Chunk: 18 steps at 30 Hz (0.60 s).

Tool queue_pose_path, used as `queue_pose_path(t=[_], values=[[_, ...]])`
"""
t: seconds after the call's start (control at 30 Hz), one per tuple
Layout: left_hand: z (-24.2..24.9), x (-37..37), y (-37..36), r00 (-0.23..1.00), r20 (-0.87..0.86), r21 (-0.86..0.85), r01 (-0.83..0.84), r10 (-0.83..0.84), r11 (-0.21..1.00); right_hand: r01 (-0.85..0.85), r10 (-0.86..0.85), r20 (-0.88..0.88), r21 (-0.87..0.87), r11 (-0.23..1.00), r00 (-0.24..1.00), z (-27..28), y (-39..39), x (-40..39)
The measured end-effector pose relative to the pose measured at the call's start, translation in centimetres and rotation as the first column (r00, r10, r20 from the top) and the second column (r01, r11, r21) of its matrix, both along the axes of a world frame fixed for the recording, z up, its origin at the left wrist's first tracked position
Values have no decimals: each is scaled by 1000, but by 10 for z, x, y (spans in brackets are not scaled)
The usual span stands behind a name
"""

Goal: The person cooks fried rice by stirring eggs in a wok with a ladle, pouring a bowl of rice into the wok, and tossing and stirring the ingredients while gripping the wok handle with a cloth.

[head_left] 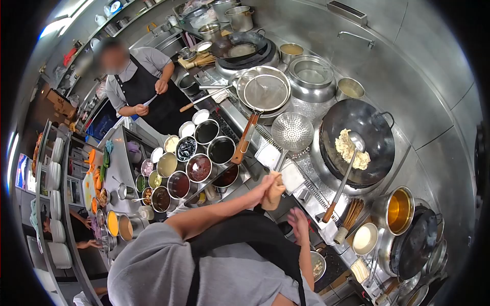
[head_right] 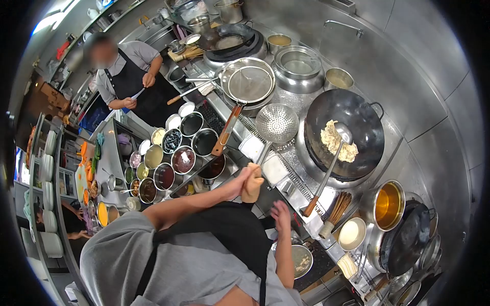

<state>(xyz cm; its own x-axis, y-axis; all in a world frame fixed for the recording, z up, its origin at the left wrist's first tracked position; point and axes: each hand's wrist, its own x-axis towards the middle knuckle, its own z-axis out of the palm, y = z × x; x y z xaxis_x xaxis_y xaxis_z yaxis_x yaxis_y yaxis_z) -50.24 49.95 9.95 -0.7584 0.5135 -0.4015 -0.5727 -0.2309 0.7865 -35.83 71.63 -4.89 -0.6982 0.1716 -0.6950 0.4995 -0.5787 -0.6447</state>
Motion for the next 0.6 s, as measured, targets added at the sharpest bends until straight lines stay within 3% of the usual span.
queue_pose_path(t=[0.03,0.07,0.13,0.17,0.23,0.3,0.37,0.43,0.47,0.5,0.57,0.6], values=[[-8,-2,9,999,-42,-4,24,-24,1000,1,-37,-221,-162,987,975,67,-23,-21],[-16,-10,16,998,4,-84,65,-65,994,-26,15,-315,-32,999,949,96,-32,-37],[21,-16,31,997,61,73,47,-52,996,-39,146,-471,230,972,870,132,-44,-57],[35,-20,38,995,90,151,36,-50,988,6,123,-462,269,963,878,140,-41,-59],[17,-38,42,986,120,242,88,-120,966,93,79,-452,345,934,888,156,-24,-67],[10,-49,47,976,98,271,160,-193,949,339,-217,-539,137,931,814,185,-15,-63],[34,-42,53,972,78,336,186,-224,924,334,-135,-628,210,919,767,207,-1,-59],[78,-32,61,958,156,395,163,-241,904,259,-148,-482,172,950,863,274,-21,-71],[70,-24,67,966,145,332,155,-212,931,102,12,-491,205,974,871,261,-16,-77],[68,-24,69,946,124,285,254,-298,924,-48,161,-489,235,971,857,247,-11,-78],[67,-37,70,879,77,202,448,-470,871,23,140,-445,341,940,885,265,-1,-85],[55,-41,73,880,53,200,454,-472,868,123,128,-523,418,900,843,256,12,-89]])
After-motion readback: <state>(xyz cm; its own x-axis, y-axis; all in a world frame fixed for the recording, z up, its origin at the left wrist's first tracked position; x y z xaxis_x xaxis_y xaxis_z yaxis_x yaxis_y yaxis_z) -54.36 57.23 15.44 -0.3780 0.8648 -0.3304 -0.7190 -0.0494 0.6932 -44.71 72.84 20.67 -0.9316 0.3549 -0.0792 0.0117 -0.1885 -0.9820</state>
